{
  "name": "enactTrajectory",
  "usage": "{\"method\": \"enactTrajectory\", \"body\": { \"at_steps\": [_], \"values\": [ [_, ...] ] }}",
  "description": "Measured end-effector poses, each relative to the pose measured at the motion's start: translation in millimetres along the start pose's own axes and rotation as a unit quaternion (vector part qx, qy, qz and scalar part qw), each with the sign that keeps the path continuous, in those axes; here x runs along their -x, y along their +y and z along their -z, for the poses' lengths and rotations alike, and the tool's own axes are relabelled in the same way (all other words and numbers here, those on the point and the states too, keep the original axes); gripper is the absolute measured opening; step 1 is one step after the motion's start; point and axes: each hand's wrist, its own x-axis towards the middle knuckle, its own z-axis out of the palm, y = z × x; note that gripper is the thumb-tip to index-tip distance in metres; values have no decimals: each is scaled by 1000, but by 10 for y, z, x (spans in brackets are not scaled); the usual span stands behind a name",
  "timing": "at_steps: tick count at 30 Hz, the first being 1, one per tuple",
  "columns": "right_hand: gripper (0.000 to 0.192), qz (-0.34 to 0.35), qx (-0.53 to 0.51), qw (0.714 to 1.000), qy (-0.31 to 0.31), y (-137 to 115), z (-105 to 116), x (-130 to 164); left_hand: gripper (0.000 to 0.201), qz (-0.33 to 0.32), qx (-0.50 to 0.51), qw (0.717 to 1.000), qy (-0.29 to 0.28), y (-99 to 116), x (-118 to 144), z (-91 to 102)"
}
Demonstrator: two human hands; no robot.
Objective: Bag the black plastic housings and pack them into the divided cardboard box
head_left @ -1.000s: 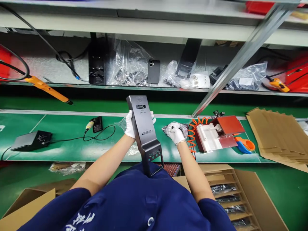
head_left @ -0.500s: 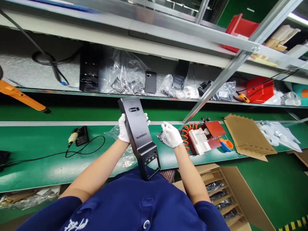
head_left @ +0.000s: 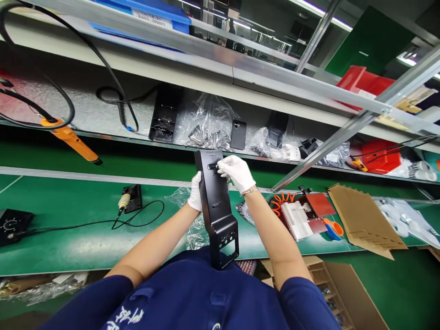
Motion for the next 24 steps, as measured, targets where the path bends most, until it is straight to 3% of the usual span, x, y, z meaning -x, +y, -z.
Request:
{"method": "enactTrajectory", "body": {
  "at_steps": [5,11,15,19,24],
  "values": [
    [33,1,53,999,9,34,-191,-115,49,-12,19,1000,16,77,-22,77],
    [26,102,178,974,96,103,-338,-141,37,-31,26,998,53,145,-29,198],
    [14,97,161,971,148,204,-457,-180,38,-31,30,997,62,188,-9,258],
    [28,9,54,991,119,302,-554,-236,40,-13,31,996,84,253,17,282],
    [32,11,95,993,67,210,-515,-249,43,-7,41,996,82,335,43,297]
  ]
}}
